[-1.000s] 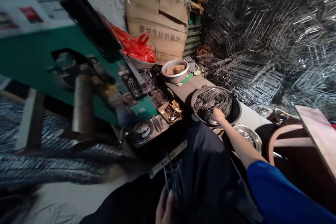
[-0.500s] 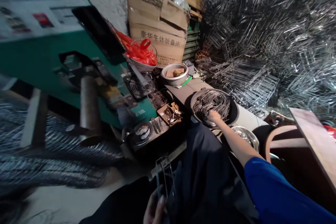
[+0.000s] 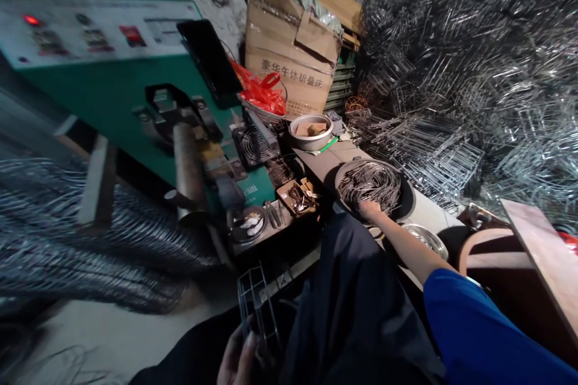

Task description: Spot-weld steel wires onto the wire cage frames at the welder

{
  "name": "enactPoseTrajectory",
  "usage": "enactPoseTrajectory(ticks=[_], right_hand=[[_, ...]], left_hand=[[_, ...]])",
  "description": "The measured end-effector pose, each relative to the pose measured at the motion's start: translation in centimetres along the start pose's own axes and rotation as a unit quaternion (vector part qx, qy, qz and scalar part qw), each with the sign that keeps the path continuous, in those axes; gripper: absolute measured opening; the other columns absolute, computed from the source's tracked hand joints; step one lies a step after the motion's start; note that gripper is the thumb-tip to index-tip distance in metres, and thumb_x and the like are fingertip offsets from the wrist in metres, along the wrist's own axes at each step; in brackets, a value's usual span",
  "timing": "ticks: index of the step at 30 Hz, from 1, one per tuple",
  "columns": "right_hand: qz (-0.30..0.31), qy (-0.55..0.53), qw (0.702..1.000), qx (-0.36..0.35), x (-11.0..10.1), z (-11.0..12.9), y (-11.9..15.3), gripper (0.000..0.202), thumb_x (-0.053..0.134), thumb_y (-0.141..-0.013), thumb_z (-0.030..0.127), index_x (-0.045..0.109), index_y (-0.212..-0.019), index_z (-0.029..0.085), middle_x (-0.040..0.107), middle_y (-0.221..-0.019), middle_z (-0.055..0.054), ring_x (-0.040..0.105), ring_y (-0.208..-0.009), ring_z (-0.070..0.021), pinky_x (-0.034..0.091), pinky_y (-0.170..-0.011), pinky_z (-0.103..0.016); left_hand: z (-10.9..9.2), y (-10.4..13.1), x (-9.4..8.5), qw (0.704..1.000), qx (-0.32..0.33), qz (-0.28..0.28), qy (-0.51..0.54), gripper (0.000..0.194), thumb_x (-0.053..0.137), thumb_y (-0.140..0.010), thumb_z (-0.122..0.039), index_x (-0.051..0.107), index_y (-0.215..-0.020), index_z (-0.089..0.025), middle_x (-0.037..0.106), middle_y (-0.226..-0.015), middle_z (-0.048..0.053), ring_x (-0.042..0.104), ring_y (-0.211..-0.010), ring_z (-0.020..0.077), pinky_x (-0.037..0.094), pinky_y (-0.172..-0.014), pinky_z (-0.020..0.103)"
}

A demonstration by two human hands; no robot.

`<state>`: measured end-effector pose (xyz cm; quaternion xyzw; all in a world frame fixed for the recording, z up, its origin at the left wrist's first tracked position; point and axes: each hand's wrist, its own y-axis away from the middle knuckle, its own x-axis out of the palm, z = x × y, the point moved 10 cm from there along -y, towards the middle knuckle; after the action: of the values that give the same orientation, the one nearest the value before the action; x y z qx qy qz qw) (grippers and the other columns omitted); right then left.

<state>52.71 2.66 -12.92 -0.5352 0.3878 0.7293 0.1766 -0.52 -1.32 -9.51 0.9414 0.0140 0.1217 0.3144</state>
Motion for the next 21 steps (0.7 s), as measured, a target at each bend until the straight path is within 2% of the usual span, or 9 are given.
enactPoseTrajectory(ticks=[3, 5, 9, 12, 14, 16, 18, 19, 21], right_hand=[[-0.013, -0.042, 0.999, -0.026, -1.2, 0.8, 0.0, 0.036, 0.062, -0.093, 0.037, 0.06, -0.12, 0.013, 0.061, -0.121, -0.011, 0.062, -0.105, -0.0222, 0.053, -0.091, -0.044], [-0.033, -0.077, 0.996, -0.043, -2.9, 0.8, 0.1, 0.03, 0.062, -0.092, 0.033, 0.062, -0.115, 0.012, 0.063, -0.117, -0.012, 0.061, -0.106, -0.0227, 0.05, -0.093, -0.042], [-0.106, -0.178, 0.975, -0.077, -8.1, -0.9, 1.2, 0.024, 0.048, -0.093, 0.023, 0.063, -0.108, 0.012, 0.067, -0.107, -0.014, 0.061, -0.104, -0.0225, 0.045, -0.093, -0.032], [-0.161, -0.259, 0.945, -0.115, -11.8, -1.5, 3.4, 0.032, 0.034, -0.095, 0.029, 0.056, -0.113, 0.014, 0.065, -0.102, -0.009, 0.061, -0.094, -0.0187, 0.048, -0.083, -0.028], [-0.167, -0.369, 0.897, -0.176, -13.6, -0.1, 5.3, 0.031, 0.039, -0.092, 0.037, 0.052, -0.112, 0.017, 0.062, -0.093, -0.004, 0.059, -0.081, -0.0158, 0.049, -0.073, -0.026], [-0.134, -0.512, 0.811, -0.249, -14.9, 2.5, 7.3, 0.029, 0.053, -0.086, 0.045, 0.053, -0.101, 0.02, 0.052, -0.076, 0.002, 0.05, -0.064, -0.0122, 0.044, -0.06, -0.023], [-0.097, -0.62, 0.721, -0.293, -15.7, 5.2, 9.1, 0.032, 0.065, -0.081, 0.05, 0.051, -0.087, 0.022, 0.038, -0.065, 0.006, 0.037, -0.053, -0.0093, 0.035, -0.051, -0.022], [-0.088, -0.643, 0.698, -0.301, -15.9, 6.4, 9.9, 0.035, 0.067, -0.08, 0.052, 0.049, -0.082, 0.022, 0.034, -0.063, 0.007, 0.032, -0.051, -0.0086, 0.032, -0.049, -0.022], [-0.088, -0.665, 0.673, -0.311, -16.3, 8.3, 11.1, 0.038, 0.066, -0.08, 0.057, 0.05, -0.081, 0.022, 0.035, -0.064, 0.006, 0.032, -0.052, -0.0088, 0.03, -0.049, -0.023]], left_hand=[[-0.6, -0.4, 0.1, 1.0, 0.01, -0.007, 0.011, 0.068, 0.09, -0.05, -0.048, 0.066, -0.109, -0.025, 0.068, -0.071, -0.003, 0.063, -0.059, 0.0162, 0.051, -0.05, 0.022], [-1.3, -0.7, -0.1, 1.0, 0.016, -0.018, 0.02, 0.063, 0.091, -0.049, -0.046, 0.066, -0.102, -0.024, 0.068, -0.072, -0.003, 0.063, -0.059, 0.0149, 0.052, -0.051, 0.021], [-2.8, -1.6, -1.2, 0.998, 0.026, -0.055, 0.033, 0.055, 0.09, -0.048, -0.043, 0.067, -0.094, -0.024, 0.067, -0.069, -0.004, 0.062, -0.056, 0.0141, 0.054, -0.051, 0.021], [-4.0, -2.3, -2.1, 0.994, 0.049, -0.082, 0.044, 0.045, 0.087, -0.054, -0.038, 0.067, -0.093, -0.025, 0.068, -0.07, -0.003, 0.063, -0.055, 0.0148, 0.055, -0.05, 0.022], [-4.7, -2.7, -2.4, 0.992, 0.066, -0.093, 0.046, 0.04, 0.085, -0.057, -0.035, 0.068, -0.092, -0.024, 0.07, -0.072, -0.002, 0.065, -0.057, 0.0153, 0.055, -0.051, 0.022], [-5.3, -2.9, -2.2, 0.991, 0.082, -0.09, 0.054, 0.038, 0.084, -0.059, -0.034, 0.069, -0.092, -0.024, 0.071, -0.075, -0.001, 0.066, -0.059, 0.0148, 0.056, -0.052, 0.021], [-5.8, -3.0, -1.9, 0.99, 0.097, -0.078, 0.071, 0.04, 0.084, -0.059, -0.034, 0.07, -0.095, -0.023, 0.071, -0.077, -0.001, 0.065, -0.06, 0.0134, 0.055, -0.052, 0.019], [-6.2, -3.0, -1.7, 0.988, 0.106, -0.074, 0.079, 0.042, 0.085, -0.059, -0.034, 0.071, -0.097, -0.023, 0.071, -0.077, -0.001, 0.064, -0.059, 0.0124, 0.054, -0.052, 0.017], [-6.9, -2.8, -1.6, 0.986, 0.124, -0.068, 0.091, 0.047, 0.086, -0.058, -0.035, 0.071, -0.101, -0.022, 0.069, -0.074, -0.002, 0.062, -0.056, 0.0111, 0.053, -0.049, 0.016]])
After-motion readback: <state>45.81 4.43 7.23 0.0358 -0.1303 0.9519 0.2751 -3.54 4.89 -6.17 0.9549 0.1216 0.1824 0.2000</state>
